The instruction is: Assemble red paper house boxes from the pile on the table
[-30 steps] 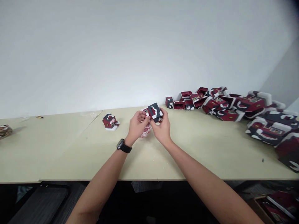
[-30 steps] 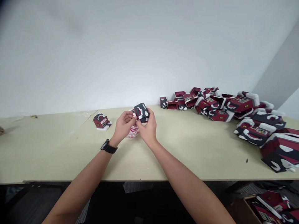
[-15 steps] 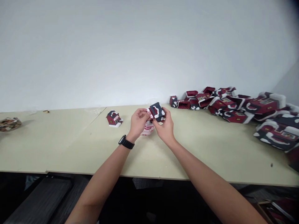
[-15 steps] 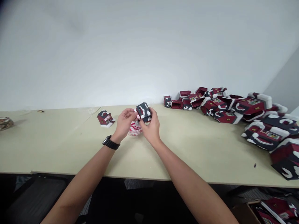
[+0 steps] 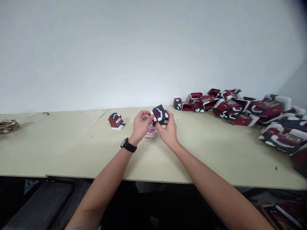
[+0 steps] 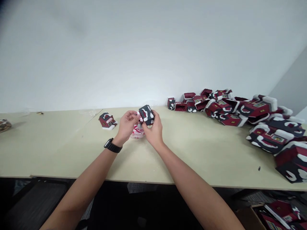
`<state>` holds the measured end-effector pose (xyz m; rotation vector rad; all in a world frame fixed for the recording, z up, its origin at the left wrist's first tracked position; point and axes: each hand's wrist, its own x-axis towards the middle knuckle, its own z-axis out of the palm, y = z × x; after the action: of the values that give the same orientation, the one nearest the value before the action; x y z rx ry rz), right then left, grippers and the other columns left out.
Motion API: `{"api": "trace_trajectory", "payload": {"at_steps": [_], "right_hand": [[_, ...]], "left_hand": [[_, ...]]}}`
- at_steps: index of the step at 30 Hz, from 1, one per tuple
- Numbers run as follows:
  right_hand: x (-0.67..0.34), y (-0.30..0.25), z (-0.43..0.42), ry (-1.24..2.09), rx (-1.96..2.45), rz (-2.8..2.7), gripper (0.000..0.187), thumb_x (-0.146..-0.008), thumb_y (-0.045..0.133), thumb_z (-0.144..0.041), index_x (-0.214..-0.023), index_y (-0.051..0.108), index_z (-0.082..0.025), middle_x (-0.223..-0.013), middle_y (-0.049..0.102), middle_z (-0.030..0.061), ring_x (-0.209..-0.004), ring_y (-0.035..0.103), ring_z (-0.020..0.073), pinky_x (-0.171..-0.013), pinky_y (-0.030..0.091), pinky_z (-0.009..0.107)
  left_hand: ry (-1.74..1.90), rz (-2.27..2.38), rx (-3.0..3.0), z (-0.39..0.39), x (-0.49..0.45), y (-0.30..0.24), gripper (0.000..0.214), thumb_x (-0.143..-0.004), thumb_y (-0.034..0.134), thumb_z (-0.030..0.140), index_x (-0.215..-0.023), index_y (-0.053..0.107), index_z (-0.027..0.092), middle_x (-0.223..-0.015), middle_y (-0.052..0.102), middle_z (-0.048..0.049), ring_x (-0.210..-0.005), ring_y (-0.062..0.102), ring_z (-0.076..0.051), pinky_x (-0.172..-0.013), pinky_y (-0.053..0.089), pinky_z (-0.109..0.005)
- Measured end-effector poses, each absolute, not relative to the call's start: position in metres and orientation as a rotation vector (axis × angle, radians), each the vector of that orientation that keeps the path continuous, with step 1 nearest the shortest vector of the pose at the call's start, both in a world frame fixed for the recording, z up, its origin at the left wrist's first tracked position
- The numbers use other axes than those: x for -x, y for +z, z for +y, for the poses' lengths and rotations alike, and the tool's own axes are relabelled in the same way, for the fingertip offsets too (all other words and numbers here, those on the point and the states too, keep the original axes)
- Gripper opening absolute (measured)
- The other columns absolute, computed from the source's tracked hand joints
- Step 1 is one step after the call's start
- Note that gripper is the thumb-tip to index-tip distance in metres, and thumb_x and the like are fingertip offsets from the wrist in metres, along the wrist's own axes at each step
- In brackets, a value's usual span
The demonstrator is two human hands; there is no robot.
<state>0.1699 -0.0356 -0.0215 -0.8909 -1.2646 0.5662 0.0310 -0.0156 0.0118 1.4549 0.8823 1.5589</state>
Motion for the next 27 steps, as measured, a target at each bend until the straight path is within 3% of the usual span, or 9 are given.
{"api": "trace_trajectory", "payload": {"at_steps": [10,27], "right_hand": [[-0.173,-0.033,-0.023,0.274,0.873,-1.369,0.062,-0.088,0.071,-0.028,-0.147,0.053,-0.022,-0.141,0.066,0.0157,-0.123,0.065,0.0321,-0.105,0.057,0.052],[-0.176,-0.029,-0.026,0.234,0.933,-1.406,0.063,-0.088,0.07,-0.03,-0.148,0.054,-0.022,-0.139,0.068,0.0152,-0.123,0.066,0.0329,-0.104,0.057,0.052]], "left_hand": [[1.501,0.844,-1.276,-0.022,-0.032,0.019,0.039,-0.076,0.095,0.037,-0.091,0.066,0.016,-0.063,0.061,0.0042,-0.056,0.054,-0.008,-0.057,0.043,-0.021],[1.493,0.844,-1.231,-0.023,-0.034,0.019,0.039,-0.075,0.096,0.04,-0.085,0.067,0.015,-0.065,0.062,0.0022,-0.055,0.054,-0.008,-0.054,0.043,-0.021]]}}
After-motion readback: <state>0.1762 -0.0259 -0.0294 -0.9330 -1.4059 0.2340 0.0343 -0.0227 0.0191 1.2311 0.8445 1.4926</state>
